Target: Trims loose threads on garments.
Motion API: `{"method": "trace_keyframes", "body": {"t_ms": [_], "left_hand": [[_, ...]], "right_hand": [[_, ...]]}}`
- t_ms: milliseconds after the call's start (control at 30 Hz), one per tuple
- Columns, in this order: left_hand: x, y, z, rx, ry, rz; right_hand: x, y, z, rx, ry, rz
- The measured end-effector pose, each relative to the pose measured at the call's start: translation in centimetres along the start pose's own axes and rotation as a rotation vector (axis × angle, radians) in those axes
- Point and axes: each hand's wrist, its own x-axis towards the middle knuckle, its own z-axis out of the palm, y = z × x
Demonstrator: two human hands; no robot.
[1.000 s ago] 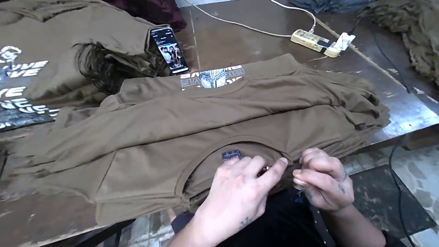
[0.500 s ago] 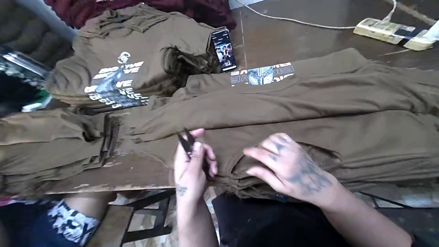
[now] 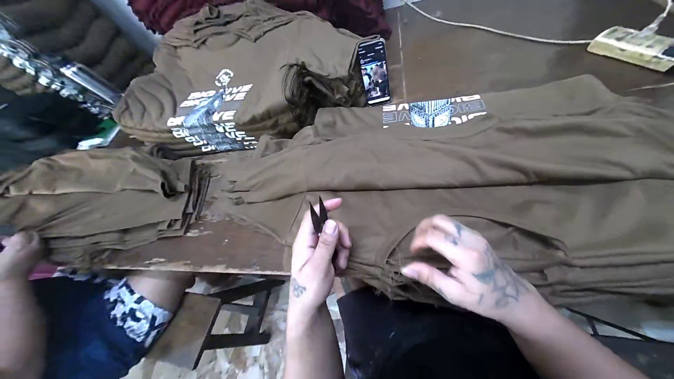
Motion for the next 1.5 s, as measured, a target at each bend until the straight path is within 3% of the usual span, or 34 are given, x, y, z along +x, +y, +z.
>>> {"method": "trace_keyframes", "body": {"t_ms": [167, 300, 567, 933, 1033, 1100, 1200, 1267, 1333, 1400, 1500], "left_hand": [[0.8, -0.5, 2.0, 0.044, -0.051, -0.026], [0.0, -1.1, 1.9, 0.279, -0.193, -0.104], [-0.5, 1.2, -1.4, 0.792, -0.491, 0.036], [-0.4, 1.2, -0.6, 0.961, -0.449, 0.212], [-0.1, 1.1, -0.4, 0.93, -0.397, 0.198], [0.2, 1.0, 0.1, 0.773, -0.285, 0.151], [0.7, 0.8, 1.7, 0.631, -0.142, 0.047], [0.8, 0.7, 2.7, 0.798, -0.234, -0.103], [0.9, 0.3, 3.3, 0.878, -0.303, -0.218], [0.8, 0.1, 2.8, 0.651, -0.253, -0.24], [0.2, -0.7, 2.0, 0.25, -0.137, -0.257]], "right_hand": [[1.4, 0.4, 3.5, -0.311, -0.136, 0.036], [0.2, 1.3, 3.7, -0.248, 0.008, -0.045], [-0.6, 1.2, 3.2, -0.112, 0.096, 0.013], [-0.8, 1.1, 3.1, -0.056, 0.124, -0.006], [-1.6, 1.0, 2.7, -0.009, 0.071, -0.054], [-2.7, 1.0, 2.5, 0.049, 0.014, -0.135], [-4.2, 1.0, 2.9, 0.191, 0.061, -0.262], [-4.3, 1.1, 3.0, 0.233, 0.135, -0.239], [-3.5, 0.8, 2.6, 0.175, 0.163, -0.084], [-2.0, 0.3, 2.5, -0.019, 0.076, 0.033], [-0.7, 0.3, 3.4, -0.131, -0.029, -0.052]]}}
